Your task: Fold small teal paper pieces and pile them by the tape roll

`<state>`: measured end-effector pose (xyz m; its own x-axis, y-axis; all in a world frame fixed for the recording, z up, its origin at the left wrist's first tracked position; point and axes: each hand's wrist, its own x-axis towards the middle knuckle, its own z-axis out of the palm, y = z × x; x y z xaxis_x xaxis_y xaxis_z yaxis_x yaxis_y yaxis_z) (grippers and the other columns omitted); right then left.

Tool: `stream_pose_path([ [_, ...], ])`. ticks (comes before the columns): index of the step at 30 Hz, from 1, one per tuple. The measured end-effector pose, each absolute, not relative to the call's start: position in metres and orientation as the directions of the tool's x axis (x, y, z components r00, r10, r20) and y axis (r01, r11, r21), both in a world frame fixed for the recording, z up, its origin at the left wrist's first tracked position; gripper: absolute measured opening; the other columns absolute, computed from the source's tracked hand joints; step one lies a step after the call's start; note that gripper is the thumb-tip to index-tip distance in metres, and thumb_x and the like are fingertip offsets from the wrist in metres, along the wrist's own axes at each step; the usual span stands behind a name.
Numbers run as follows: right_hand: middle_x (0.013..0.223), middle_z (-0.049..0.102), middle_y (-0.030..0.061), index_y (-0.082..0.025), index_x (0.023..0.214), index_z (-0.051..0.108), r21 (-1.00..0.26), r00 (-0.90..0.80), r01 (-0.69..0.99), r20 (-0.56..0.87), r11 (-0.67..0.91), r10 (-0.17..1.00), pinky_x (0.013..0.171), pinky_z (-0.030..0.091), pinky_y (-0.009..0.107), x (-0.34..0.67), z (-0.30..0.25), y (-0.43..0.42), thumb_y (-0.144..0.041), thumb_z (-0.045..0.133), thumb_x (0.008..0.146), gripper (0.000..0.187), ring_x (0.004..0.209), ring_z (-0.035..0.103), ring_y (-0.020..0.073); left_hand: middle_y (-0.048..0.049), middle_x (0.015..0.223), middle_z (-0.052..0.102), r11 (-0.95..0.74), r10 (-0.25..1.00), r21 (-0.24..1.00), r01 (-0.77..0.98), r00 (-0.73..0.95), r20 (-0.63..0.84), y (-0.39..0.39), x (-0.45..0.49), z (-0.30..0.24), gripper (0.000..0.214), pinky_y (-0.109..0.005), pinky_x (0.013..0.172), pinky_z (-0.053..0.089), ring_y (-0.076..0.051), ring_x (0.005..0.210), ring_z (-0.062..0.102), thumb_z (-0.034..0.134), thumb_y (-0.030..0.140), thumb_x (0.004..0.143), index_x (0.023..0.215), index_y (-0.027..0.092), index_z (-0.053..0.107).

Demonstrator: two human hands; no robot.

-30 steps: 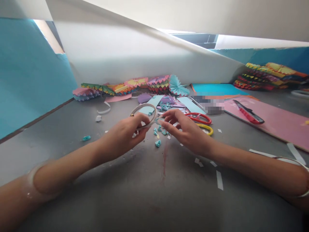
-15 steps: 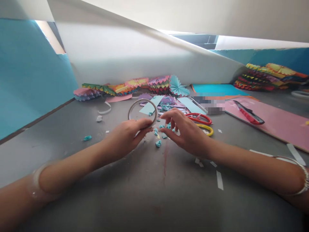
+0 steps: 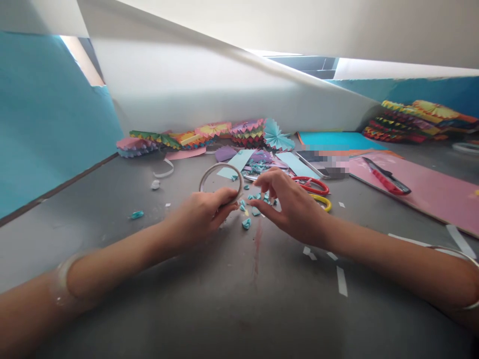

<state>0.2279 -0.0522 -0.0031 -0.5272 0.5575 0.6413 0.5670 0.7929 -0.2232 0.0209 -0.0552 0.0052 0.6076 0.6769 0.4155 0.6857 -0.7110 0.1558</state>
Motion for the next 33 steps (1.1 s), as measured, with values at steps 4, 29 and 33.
stream_pose_path([
  [4,0.089,0.052,0.0064,-0.018,0.090,0.043,-0.151,-0.590,0.548,0.628,0.822,0.508,0.070,0.041,0.031,0.225,-0.002,-0.052,-0.028,0.048,0.089,0.010,0.079,0.049,0.0163,-0.0012,0.069,0.066,-0.737,0.645,0.105,0.668,0.646,0.408,-0.060,0.026,0.006,0.017,-0.022,0.051,0.038,-0.012,0.052,0.058,0.041,0.027,0.089,0.094,0.017,0.055],
  [29,0.070,0.046,-0.0022,-0.019,0.074,0.043,-0.498,-0.457,0.343,0.652,0.797,0.604,0.062,0.035,0.023,0.225,0.011,-0.057,-0.022,0.039,0.093,0.020,0.066,0.042,0.0096,0.0007,0.079,0.065,-0.638,0.716,0.677,0.366,0.605,0.348,-0.074,0.035,0.025,0.010,-0.020,0.063,0.049,-0.010,0.066,0.062,0.046,0.018,0.089,0.092,0.018,0.055],
  [33,0.060,0.033,-0.0055,-0.020,0.070,0.044,-0.866,-0.127,0.151,0.461,0.476,0.878,0.051,0.029,0.023,0.238,0.008,-0.040,-0.036,0.045,0.090,0.026,0.052,0.031,0.0079,-0.0009,0.081,0.065,-0.631,0.767,0.623,0.461,0.490,0.414,-0.054,0.023,0.018,0.014,-0.025,0.069,0.049,-0.013,0.070,0.061,0.044,0.024,0.090,0.092,0.018,0.056],
])
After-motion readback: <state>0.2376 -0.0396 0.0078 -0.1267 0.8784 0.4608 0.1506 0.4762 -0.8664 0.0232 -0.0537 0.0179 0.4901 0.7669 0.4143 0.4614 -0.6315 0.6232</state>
